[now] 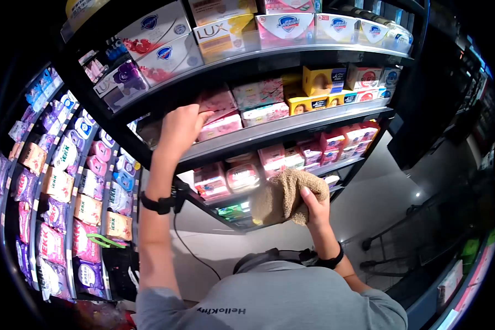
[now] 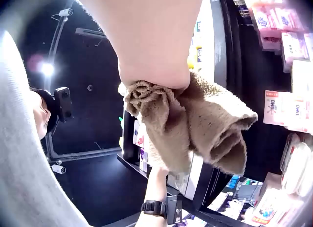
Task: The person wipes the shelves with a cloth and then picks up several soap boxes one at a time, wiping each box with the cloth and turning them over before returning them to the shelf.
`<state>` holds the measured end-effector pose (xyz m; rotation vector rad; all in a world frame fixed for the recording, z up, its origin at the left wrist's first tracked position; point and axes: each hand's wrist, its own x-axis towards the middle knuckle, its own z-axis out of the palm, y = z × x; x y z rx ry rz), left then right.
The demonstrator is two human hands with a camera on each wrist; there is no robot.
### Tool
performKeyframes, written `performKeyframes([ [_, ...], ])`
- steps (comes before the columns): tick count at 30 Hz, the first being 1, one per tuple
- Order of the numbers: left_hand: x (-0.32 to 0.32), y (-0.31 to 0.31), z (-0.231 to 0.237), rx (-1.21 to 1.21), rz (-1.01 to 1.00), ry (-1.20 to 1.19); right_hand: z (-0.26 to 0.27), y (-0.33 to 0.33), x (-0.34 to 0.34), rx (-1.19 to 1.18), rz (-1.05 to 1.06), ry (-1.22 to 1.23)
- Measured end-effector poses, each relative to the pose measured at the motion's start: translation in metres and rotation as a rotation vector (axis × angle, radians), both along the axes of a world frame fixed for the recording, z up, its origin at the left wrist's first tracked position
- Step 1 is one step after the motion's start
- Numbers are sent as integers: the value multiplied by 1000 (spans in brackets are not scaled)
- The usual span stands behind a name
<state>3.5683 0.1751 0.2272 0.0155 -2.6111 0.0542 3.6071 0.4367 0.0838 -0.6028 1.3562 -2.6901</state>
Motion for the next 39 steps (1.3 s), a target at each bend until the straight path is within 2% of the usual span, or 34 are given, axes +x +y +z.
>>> performKeyframes([
  [2, -3, -1, 4, 30, 19, -60, 0, 7, 0, 7, -3, -32],
  [4, -4, -5, 7, 28, -57, -122, 3, 10, 1, -30, -50, -63],
  [6, -2, -5, 11, 22, -24, -155, 1, 15, 2, -81, -32, -136],
  [8, 1, -2, 15, 23, 22, -192, -11, 20, 0, 1, -36, -230],
  [10, 6, 5, 14, 46, -10, -118, -12, 21, 0, 62, -23, -225],
  [12, 3, 3, 4, 15, -107, 52, -7, 27, 2, 134, 25, -168],
  [16, 8, 10, -5, -141, -100, 133, -5, 38, -4, 139, 57, -183],
  [19, 21, 16, 0, -167, -355, 266, 13, 39, -6, 73, 85, -143],
  [20, 26, 18, 2, -167, -353, 271, 21, 39, -7, -13, 192, -67],
  [21, 31, 20, 6, -191, -466, 314, 26, 38, -8, -99, 300, 9],
  [22, 38, 23, 11, -215, -578, 356, 30, 40, -12, -70, 374, 88],
  [23, 48, 24, 17, -191, -582, 309, 35, 40, -13, -48, 395, 106],
  [26, 67, 26, 45, -244, -574, 422, 68, 46, -13, 91, 393, 123],
  [28, 72, 19, 70, -293, -507, 519, 90, 53, -16, 224, 377, 152],
  [31, 67, 7, 114, -197, -334, 549, 112, 56, -28, 482, 352, 327],
  [32, 58, -4, 124, -349, -263, 667, 117, 54, -34, 575, 325, 435],
  [33, 55, -6, 134, -337, -135, 590, 122, 51, -38, 633, 354, 553],
  [34, 53, -7, 144, -321, -8, 515, 120, 46, -38, 633, 358, 559],
  [36, 47, -8, 160, -211, 128, 287, 112, 32, -39, 602, 212, 739],
  [38, 31, -22, 165, -219, 85, 323, 103, 21, -33, 738, -125, 1115],
  [39, 22, -31, 167, -84, -28, 270, 101, 18, -28, 758, -192, 1190],
])
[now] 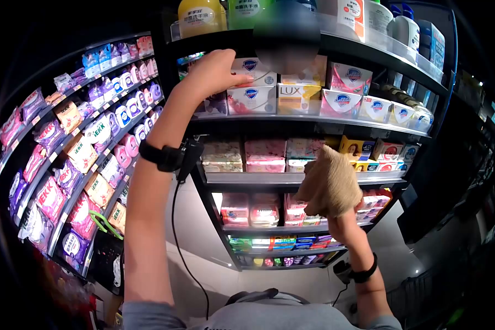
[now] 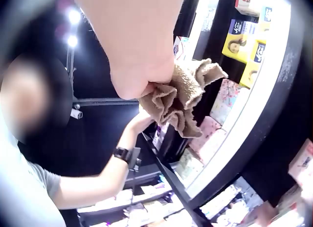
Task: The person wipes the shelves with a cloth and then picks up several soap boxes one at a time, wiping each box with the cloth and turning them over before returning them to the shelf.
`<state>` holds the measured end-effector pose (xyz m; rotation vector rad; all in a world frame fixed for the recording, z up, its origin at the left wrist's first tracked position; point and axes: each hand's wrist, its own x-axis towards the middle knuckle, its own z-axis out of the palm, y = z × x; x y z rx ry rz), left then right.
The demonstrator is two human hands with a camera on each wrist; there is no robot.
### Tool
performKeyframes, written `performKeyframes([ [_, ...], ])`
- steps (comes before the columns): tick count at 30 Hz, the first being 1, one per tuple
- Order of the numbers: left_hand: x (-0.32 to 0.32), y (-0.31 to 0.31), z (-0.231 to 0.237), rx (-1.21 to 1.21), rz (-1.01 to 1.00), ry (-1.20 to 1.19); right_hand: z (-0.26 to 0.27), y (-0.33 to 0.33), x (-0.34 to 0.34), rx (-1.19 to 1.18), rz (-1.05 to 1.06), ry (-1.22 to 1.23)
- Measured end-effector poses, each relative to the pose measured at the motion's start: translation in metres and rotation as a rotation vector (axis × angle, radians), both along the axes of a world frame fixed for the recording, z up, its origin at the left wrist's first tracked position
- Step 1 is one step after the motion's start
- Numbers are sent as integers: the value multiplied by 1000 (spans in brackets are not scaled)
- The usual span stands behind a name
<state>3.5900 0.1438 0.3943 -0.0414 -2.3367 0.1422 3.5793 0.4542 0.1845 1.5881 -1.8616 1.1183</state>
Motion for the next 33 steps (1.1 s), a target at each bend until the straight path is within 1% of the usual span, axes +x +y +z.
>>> performKeyframes([
  [1, -3, -3, 2, 114, -129, -59, -3, 1, 3, 35, 9, 4],
  [2, -5, -5, 0, 102, -153, 1, -6, 2, 4, 85, 40, -33],
  [3, 0, 0, 1, 127, -143, -2, -8, 5, 5, 139, 71, -83],
  [5, 6, 9, -2, 3, -136, 109, -9, 14, 6, 230, 123, -169],
  [6, 10, 14, -5, 62, -124, 95, -9, 17, 6, 258, 138, -197],
  [7, 11, 12, -9, 37, -173, 155, -9, 18, 6, 274, 152, -209],
  [9, 21, 19, -16, 23, -214, 263, -8, 21, 9, 247, 165, -203],
  [10, 22, 20, -20, -21, -186, 326, -12, 20, 8, 200, 158, -154],
  [11, 26, 22, -24, -12, -210, 398, -14, 18, 8, 157, 150, -102],
  [13, 45, 36, -29, 7, -252, 535, 1, 14, 13, 57, 118, 1],
  [14, 58, 47, -33, 75, -252, 559, 7, 9, 18, -47, 170, -419],
  [15, 69, 56, -39, 151, -373, 592, 11, 4, 22, -156, 223, -841],
  [16, 78, 63, -49, 190, -431, 599, 13, -1, 16, 13, -105, -428],
  [17, 86, 70, -61, 231, -486, 601, 15, -7, 29, -483, 330, -853],
  [18, 89, 81, -78, 280, -542, 621, 10, -7, 24, -485, 326, -868],
  [19, 89, 93, -99, 331, -597, 636, 1, -6, 13, -238, 36, -364],
  [20, 89, 107, -119, 411, -675, 609, -10, -6, 10, 23, -241, 137],
  [21, 90, 122, -139, 495, -752, 574, -17, -8, 18, -69, -182, 67],
  [23, 99, 155, -173, 698, -694, 358, -25, -19, 35, -286, 31, -277],
  [24, 93, 161, -190, 665, -666, 368, -35, -24, 40, -373, 107, -401],
  [25, 84, 164, -205, 629, -652, 386, -44, -29, 45, -440, 137, -471],
  [26, 82, 169, -215, 720, -637, 338, -52, -31, 49, -500, 156, -522],
  [27, 90, 174, -209, 647, -626, 268, -60, -32, 50, -557, 169, -554],
  [29, 84, 173, -231, 664, -659, 236, -69, -29, 50, -629, 189, -615],
  [30, 89, 179, -228, 720, -653, 196, -74, -25, 50, -660, 206, -646],
  [31, 88, 179, -234, 804, -731, 139, -78, -22, 51, -680, 219, -663],
  [33, 93, 177, -243, 913, -697, 39, -85, -14, 54, -706, 248, -698],
])
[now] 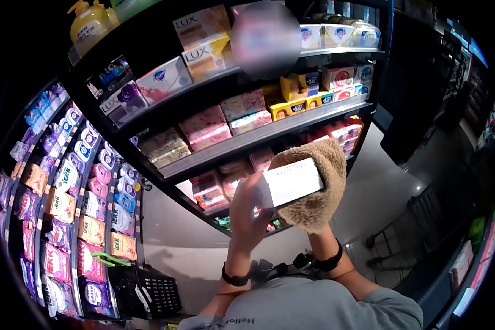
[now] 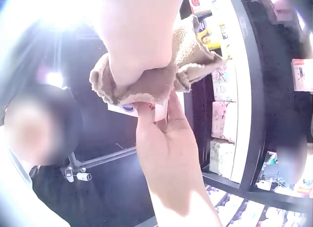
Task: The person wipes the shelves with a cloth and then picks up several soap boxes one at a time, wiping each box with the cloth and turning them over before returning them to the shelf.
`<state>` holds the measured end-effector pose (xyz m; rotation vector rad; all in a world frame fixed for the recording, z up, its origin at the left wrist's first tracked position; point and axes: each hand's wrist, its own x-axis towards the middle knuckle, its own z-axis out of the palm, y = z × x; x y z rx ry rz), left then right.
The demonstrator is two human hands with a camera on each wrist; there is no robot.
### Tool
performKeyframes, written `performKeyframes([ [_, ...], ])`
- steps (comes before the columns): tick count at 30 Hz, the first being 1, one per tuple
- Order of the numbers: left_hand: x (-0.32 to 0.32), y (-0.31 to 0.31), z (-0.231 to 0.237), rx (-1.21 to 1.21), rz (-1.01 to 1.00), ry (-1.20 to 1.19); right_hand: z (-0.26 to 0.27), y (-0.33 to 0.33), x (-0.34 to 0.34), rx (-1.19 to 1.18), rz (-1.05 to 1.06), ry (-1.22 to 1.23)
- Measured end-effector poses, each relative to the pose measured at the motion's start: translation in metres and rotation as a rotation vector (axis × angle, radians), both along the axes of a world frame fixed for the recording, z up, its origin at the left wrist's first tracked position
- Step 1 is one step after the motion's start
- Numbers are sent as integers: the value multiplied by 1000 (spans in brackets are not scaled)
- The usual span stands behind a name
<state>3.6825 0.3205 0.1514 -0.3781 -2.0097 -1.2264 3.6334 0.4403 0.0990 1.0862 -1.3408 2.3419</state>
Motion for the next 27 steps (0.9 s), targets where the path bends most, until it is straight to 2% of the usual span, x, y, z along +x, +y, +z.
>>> performKeyframes([
  [3, 1, 7, -6, 67, -102, 65, -14, 15, 4, -8, 11, -59],
  [4, 2, 10, -8, 117, -169, 116, -21, 18, 2, 109, -140, -132],
  [6, 7, 14, -8, 91, -151, 88, -34, 24, 1, 190, -248, 88],
  [7, 6, 14, -9, 12, -92, 142, -36, 29, 1, 198, -251, 106],
  [8, 4, 14, -10, -67, -33, 199, -36, 31, 1, 195, -237, 105],
  [9, 2, 11, -11, -66, -76, 187, -31, 29, 2, 185, -223, 104],
  [12, -1, 23, -2, 26, -62, 224, -18, 26, 5, 172, -214, 111],
  [14, -3, 29, 3, -196, 92, 308, -13, 29, 8, 168, -209, 103],
  [18, -8, 52, -5, -259, 145, 423, -11, 45, 10, 108, -155, 39],
  [23, -14, 73, -4, -281, 42, 494, -20, 72, 12, 17, -44, -69],
  [26, -21, 86, -3, -188, -55, 593, -30, 81, 15, 13, 27, -75],
  [27, -23, 89, -5, -239, -45, 609, -32, 84, 16, 12, 47, -73],
])
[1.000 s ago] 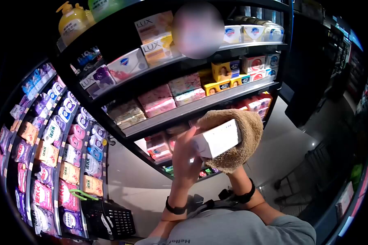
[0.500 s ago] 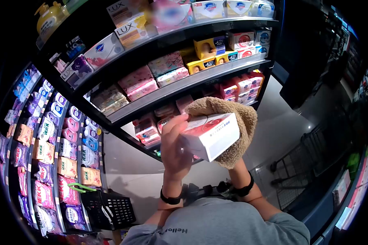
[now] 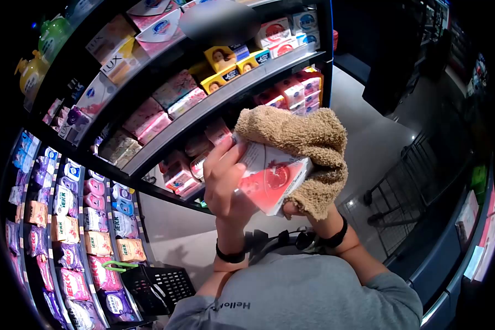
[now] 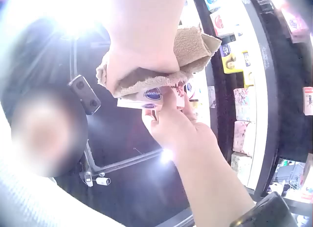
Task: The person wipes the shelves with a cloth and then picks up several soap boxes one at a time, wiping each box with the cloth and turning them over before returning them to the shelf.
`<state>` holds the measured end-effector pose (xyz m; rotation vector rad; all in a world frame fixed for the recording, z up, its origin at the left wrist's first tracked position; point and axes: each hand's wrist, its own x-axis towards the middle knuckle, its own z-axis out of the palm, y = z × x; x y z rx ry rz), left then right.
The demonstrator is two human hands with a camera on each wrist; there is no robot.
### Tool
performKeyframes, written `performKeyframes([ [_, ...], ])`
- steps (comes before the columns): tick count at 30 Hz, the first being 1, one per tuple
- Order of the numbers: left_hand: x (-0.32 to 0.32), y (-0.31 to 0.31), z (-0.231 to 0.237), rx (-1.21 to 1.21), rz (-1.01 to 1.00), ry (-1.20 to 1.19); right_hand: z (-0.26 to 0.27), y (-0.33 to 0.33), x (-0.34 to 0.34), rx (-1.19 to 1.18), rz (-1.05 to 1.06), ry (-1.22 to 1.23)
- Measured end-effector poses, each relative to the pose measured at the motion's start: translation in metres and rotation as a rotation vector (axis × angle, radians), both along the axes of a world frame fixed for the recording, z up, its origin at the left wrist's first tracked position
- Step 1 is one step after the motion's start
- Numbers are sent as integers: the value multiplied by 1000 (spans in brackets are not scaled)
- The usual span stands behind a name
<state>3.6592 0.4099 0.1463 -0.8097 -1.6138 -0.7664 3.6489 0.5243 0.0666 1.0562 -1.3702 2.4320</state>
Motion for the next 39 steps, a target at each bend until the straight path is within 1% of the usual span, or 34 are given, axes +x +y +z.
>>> performKeyframes([
  [1, 2, 3, 0, 0, -2, -8, -3, 2, -2, -2, 21, 6],
  [3, 5, 13, 4, -57, 108, -34, -4, 14, -3, -26, 66, -6],
  [4, 6, 24, 2, 71, 126, -37, 8, 25, -1, -42, 110, -71],
  [5, 7, 29, -1, 90, 180, -24, 18, 34, 1, -58, 156, -135],
  [7, 9, 32, -10, 119, 214, -26, 6, 23, -6, -184, 11, -226],
  [8, 12, 32, -12, 107, 227, -71, 3, 23, -1, -255, 43, -183],
  [9, 19, 30, -13, 96, 249, -118, 5, 27, -5, -193, 37, -276],
  [10, 21, 25, -14, 109, 249, -129, 30, 23, 5, -125, 78, -428],
  [11, 25, 24, -11, 120, 293, -165, 52, 19, 12, -49, 124, -573],
  [12, 27, 20, -10, 127, 300, -188, 22, 15, -2, -66, 261, -334],
  [13, 29, 16, -10, 131, 299, -205, 26, 6, -4, -90, 321, -180],
  [14, 32, 13, -10, 155, 239, -250, 34, 1, -4, -94, 364, -169],
  [15, 32, 15, -11, 294, 79, -267, 62, -2, 0, 67, 153, -110],
  [16, 33, 16, -8, 311, 104, -256, 77, -6, 4, 224, -72, -56],
  [17, 34, 18, -6, 328, 122, -251, 63, -18, 3, -21, 26, -73],
  [19, 36, 14, -9, 387, 102, -376, 60, -20, -6, 25, -23, 53],
  [20, 39, 17, -9, 447, 61, -431, 60, -19, -7, 79, -52, 55],
  [21, 38, 7, -23, 539, -92, -492, 70, -12, -21, 116, -374, 512],
  [23, 43, 10, -31, 817, -396, -588, 23, -19, -24, 48, 142, 116],
  [24, 42, 9, -29, 848, -490, -597, 26, -18, -26, 144, 58, 234],
  [25, 41, 8, -28, 882, -586, -604, 29, -17, -27, 144, 52, 233],
  [26, 40, 6, -30, 898, -609, -648, 31, -15, -28, 152, 40, 231],
  [27, 38, 8, -30, 899, -617, -651, 34, -13, -29, 162, 28, 230],
  [28, 36, 11, -29, 885, -590, -670, 47, -11, -28, 226, -83, 264],
  [29, 34, 16, -29, 872, -562, -692, 66, -5, -27, 233, -281, 318],
  [30, 33, 22, -27, 882, -518, -743, 75, 2, -35, 231, -357, 370],
  [31, 27, 23, -30, 832, -499, -635, 77, 7, -40, 232, -432, 422],
  [32, 24, 26, -27, 838, -506, -644, 60, 3, -32, 136, -205, -90],
  [33, 19, 33, -11, 599, -113, -607, 58, 6, -27, -132, -23, -255],
  [34, 14, 36, -2, 345, 269, -545, 55, 12, -23, -218, 90, -457],
  [35, 12, 22, -5, 457, -119, -551, 51, 18, -21, -308, 205, -655],
  [36, 8, 14, 2, 393, -115, -582, 53, 22, -26, -248, 251, -681],
  [37, 6, 11, 8, 328, -108, -614, 57, 27, -27, -242, 323, -723],
  [39, 10, 21, 15, 534, -299, -716, 68, 33, -26, -107, 408, -812],
])
